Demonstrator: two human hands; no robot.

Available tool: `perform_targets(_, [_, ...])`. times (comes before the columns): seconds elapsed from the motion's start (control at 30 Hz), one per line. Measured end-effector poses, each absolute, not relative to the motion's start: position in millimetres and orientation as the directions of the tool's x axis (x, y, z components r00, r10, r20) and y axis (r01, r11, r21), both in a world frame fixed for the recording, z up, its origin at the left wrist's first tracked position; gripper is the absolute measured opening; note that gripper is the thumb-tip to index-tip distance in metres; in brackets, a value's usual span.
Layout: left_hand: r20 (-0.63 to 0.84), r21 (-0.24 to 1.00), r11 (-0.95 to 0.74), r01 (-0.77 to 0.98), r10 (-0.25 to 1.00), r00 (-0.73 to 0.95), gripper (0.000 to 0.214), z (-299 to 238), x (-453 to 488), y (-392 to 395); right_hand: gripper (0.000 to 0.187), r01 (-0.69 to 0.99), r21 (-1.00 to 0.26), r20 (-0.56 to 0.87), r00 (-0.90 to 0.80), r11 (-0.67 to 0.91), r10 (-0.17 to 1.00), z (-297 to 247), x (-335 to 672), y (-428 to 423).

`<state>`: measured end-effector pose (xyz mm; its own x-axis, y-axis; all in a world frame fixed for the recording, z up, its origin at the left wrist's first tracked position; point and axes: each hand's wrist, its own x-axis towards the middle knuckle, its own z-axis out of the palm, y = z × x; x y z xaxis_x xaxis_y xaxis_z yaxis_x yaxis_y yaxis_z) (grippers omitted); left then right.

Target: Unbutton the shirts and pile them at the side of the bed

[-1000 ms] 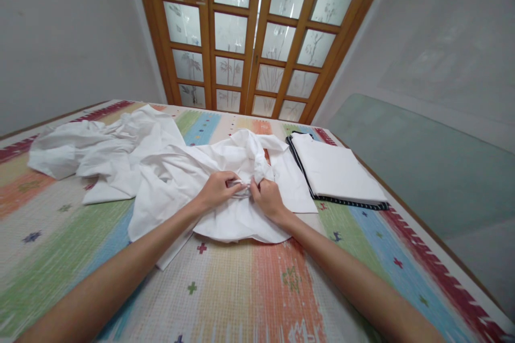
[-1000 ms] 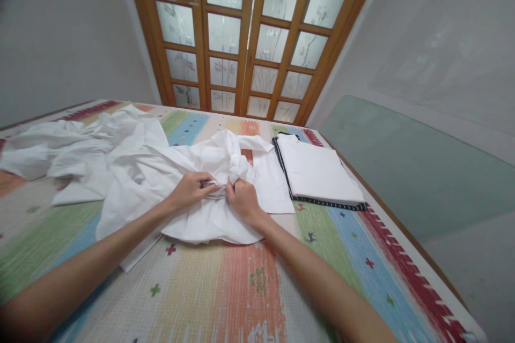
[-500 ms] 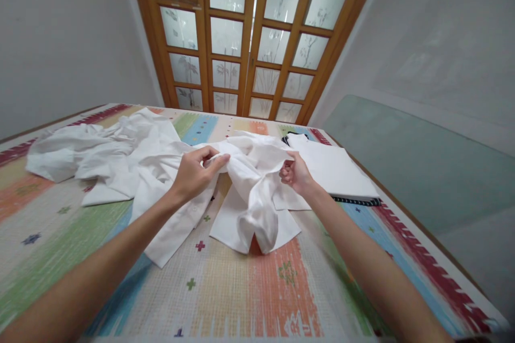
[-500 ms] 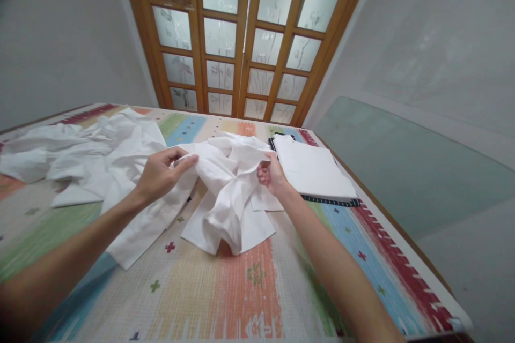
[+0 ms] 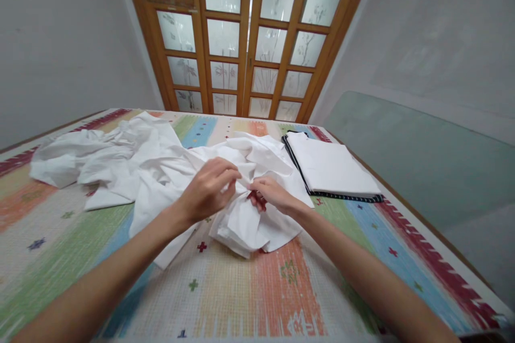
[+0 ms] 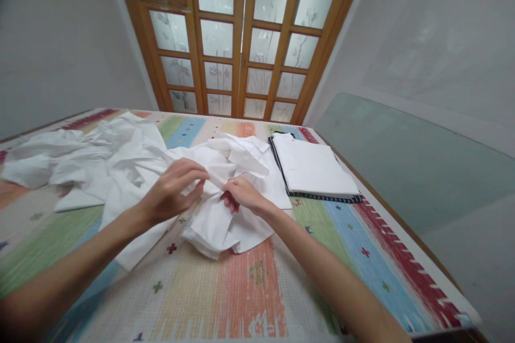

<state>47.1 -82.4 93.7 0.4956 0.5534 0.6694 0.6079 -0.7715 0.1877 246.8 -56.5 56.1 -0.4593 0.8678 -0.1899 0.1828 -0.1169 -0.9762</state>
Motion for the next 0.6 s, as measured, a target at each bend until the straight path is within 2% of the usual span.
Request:
perform_targets(0.03, [0.612, 0.201, -0.804, 0.559, 0.548, 0.57, 0.015, 89.3, 50.6, -82.8, 0.031, 0.15, -0.985, -0.148, -0.475, -0.086, 0.867, 54.1, 246.8, -57.5])
perform_targets(0.1, [0.539, 0.276, -0.811, 0.516, 0.575, 0.615, 0.016, 79.0, 57.6, -80.7, 0.036, 0.106, -0.994, -0.058, -0.489, -0.006, 0.871, 50.6, 247.5, -60.4])
perform_targets(0.27, [0.474, 0.484, -0.715, 0.505, 0.699, 0.535, 0.011, 54.3, 68.3, -69.5, 0.044, 0.151, -0.97, 0.118, -0.39, 0.19, 0.913, 41.9, 254.7, -70.2])
perform_targets(0.4, [0.478, 0.544, -0.679, 0.493, 0.734, 0.483, 0.01, 38.9, 71.2, -67.7, 0.046, 0.23, -0.929, 0.219, -0.289, 0.29, 0.932, 32.9, 259.4, -80.4])
perform_targets(0.6, [0.47, 0.548, -0.657, 0.518, 0.753, 0.46, 0.015, 24.4, 71.1, -69.5, 0.048, 0.359, -0.846, 0.303, -0.286, 0.394, 0.909, 29.5, 261.5, -86.5])
